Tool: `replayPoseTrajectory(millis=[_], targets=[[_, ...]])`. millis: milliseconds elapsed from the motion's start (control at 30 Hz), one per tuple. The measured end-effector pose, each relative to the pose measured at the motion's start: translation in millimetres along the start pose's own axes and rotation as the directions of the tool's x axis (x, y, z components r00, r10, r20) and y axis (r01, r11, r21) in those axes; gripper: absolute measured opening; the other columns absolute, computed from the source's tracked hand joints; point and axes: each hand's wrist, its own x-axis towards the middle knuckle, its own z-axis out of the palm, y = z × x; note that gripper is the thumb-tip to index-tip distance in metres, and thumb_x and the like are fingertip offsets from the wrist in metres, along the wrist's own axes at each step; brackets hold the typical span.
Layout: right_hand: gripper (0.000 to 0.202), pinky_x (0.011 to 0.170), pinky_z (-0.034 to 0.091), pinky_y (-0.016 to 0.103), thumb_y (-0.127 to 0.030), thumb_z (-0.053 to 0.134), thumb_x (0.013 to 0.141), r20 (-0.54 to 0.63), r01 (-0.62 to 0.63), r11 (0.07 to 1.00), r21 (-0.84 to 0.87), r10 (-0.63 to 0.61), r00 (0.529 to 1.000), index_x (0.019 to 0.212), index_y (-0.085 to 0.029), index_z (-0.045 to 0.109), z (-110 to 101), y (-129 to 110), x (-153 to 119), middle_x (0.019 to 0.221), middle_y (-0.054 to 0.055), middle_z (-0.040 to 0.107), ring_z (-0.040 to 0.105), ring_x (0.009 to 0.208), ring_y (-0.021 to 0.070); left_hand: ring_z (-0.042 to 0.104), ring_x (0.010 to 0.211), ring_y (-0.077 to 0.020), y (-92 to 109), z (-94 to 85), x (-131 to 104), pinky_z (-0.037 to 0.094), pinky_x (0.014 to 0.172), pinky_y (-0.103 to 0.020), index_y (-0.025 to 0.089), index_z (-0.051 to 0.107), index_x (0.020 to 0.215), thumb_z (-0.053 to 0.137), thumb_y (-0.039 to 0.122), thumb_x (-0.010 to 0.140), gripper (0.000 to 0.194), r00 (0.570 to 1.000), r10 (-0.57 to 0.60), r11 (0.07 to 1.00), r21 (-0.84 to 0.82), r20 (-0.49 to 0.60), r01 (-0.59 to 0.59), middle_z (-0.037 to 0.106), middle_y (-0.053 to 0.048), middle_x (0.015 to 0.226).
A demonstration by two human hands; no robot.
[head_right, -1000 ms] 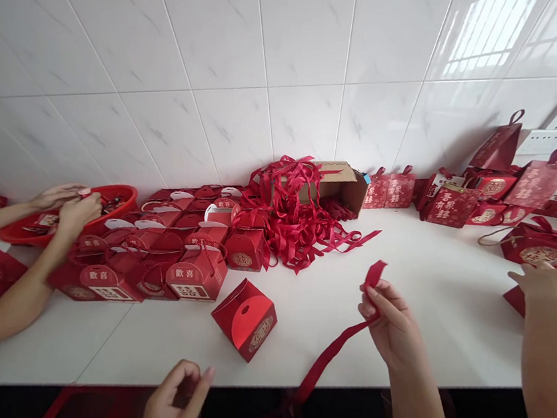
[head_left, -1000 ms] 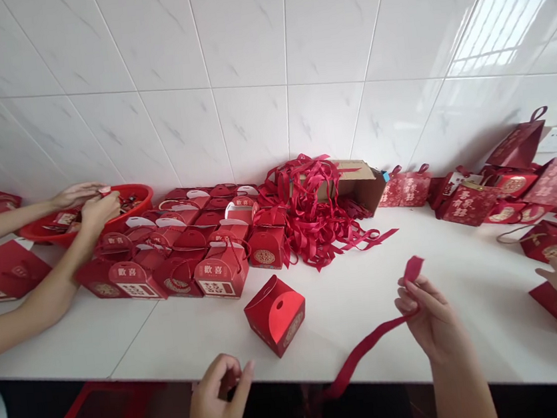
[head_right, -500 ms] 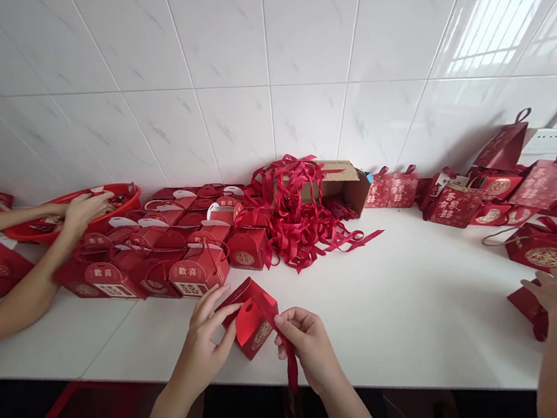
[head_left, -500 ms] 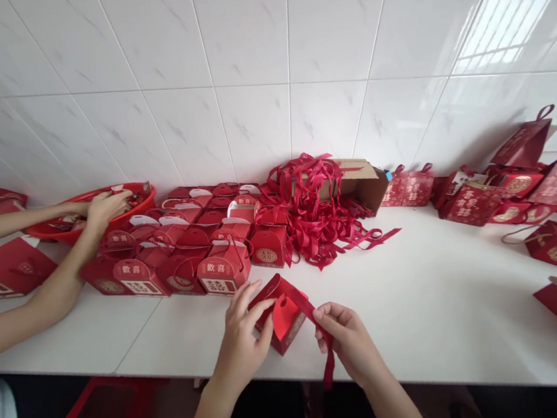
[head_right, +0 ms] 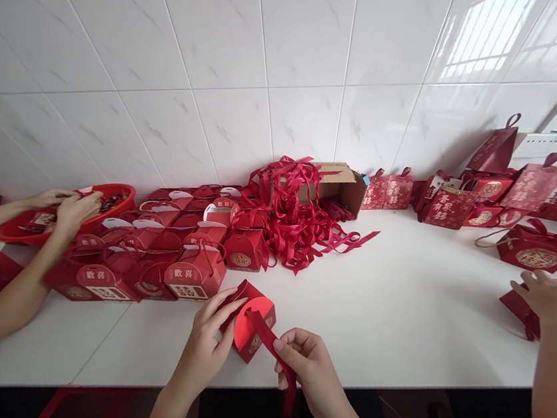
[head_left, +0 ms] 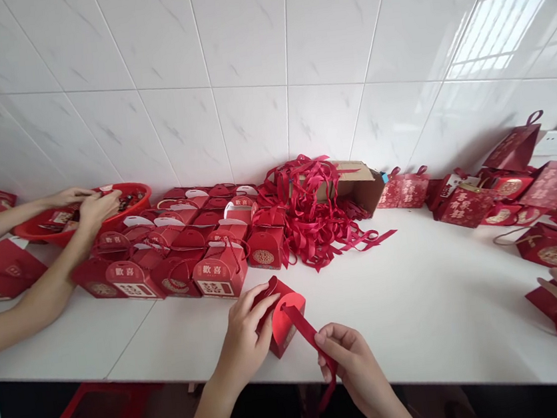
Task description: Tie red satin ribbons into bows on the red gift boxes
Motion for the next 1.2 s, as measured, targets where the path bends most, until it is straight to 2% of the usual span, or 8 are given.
replayPoseTrajectory(millis=[567,700,767,833,933,1033,1100,1200], targets=[[0.034,0.043,0.034,0.019,-0.044,0.074,0.071,-0.02,0.008,1.0,-0.021,-0.009,1.0,0.069,-0.015,0.056,3.0,-0.9,2.1,0.053,-0.002,0.058,0.047,0.039,0.0062,0.051,0.117,-0.0249,3.5,3.4,-2.6,0.041,0.097,-0.044,0.029,0.064,0.109,0.045,0.011,0.084,0.036,0.999,0.044,0.998,0.035,-0.007,-0.044,0.057,-0.006,0.124],[0.034,0.045,0.036,0.02,-0.045,0.072,0.073,-0.017,0.02,0.998,-0.061,-0.021,1.0,0.07,-0.015,0.056,4.4,1.9,5.6,0.053,-0.003,0.056,0.046,0.04,0.0066,0.056,0.108,-0.0259,4.3,4.0,2.0,0.037,0.095,-0.048,0.028,0.07,0.09,0.048,0.007,0.079,0.032,0.993,0.064,0.99,0.132,-0.095,-0.052,0.064,-0.005,0.114],[0.031,0.052,0.042,0.023,-0.045,0.069,0.075,-0.029,0.096,0.983,-0.157,-0.101,0.994,0.071,-0.016,0.058,4.3,1.9,5.9,0.062,0.001,0.06,0.055,0.051,0.0107,0.059,0.102,-0.025,4.9,2.3,5.2,0.037,0.093,-0.048,0.027,0.072,0.083,0.05,0.01,0.081,0.028,0.981,0.088,0.985,0.16,-0.171,-0.061,0.067,-0.004,0.107],[0.026,0.069,0.047,0.028,-0.043,0.068,0.077,-0.06,0.243,0.913,-0.328,-0.277,0.959,0.079,-0.018,0.063,4.4,-0.1,6.7,0.09,0.008,0.065,0.062,0.082,0.0193,0.06,0.098,-0.0233,6.0,-0.8,8.5,0.039,0.091,-0.045,0.029,0.073,0.084,0.053,0.014,0.083,0.024,0.963,0.129,0.983,0.161,-0.235,-0.092,0.068,-0.004,0.101],[0.031,0.095,0.042,0.041,-0.04,0.064,0.08,-0.035,0.419,0.71,-0.566,-0.528,0.848,0.107,-0.025,0.064,7.2,-6.6,12.2,0.131,0.011,0.05,0.045,0.123,0.028,0.061,0.094,-0.0213,9.9,-6.9,13.5,0.042,0.088,-0.041,0.03,0.073,0.086,0.058,0.019,0.083,0.02,0.94,0.184,0.978,0.153,-0.289,-0.144,0.069,-0.003,0.097],[0.039,0.106,0.031,0.048,-0.037,0.061,0.083,0.089,0.507,0.573,-0.644,-0.601,0.794,0.121,-0.029,0.057,15.4,-15.7,23.8,0.143,0.01,0.038,0.033,0.133,0.0287,0.061,0.093,-0.0209,18.0,-13.7,18.6,0.043,0.086,-0.04,0.031,0.073,0.087,0.059,0.018,0.082,0.019,0.922,0.226,0.971,0.141,-0.314,-0.19,0.068,-0.003,0.096],[0.029,0.108,0.029,0.047,-0.035,0.061,0.084,0.178,0.541,0.544,-0.641,-0.58,0.795,0.111,-0.028,0.064,23.0,-23.2,31.4,0.143,0.009,0.039,0.032,0.134,0.0284,0.06,0.094,-0.0206,24.6,-18.5,21.3,0.044,0.087,-0.04,0.03,0.073,0.088,0.06,0.017,0.082,0.02,0.913,0.247,0.969,0.108,-0.326,-0.223,0.067,-0.003,0.097],[0.013,0.105,0.033,0.044,-0.032,0.059,0.085,0.253,0.582,0.586,-0.564,-0.548,0.797,0.086,-0.023,0.068,31.2,-38.7,32.7,0.131,0.009,0.052,0.045,0.125,0.0265,0.059,0.099,-0.0206,29.3,-25.6,22.0,0.045,0.09,-0.039,0.029,0.071,0.092,0.06,0.017,0.082,0.019,0.919,0.202,0.979,0.039,-0.338,-0.201,0.065,-0.004,0.101]])
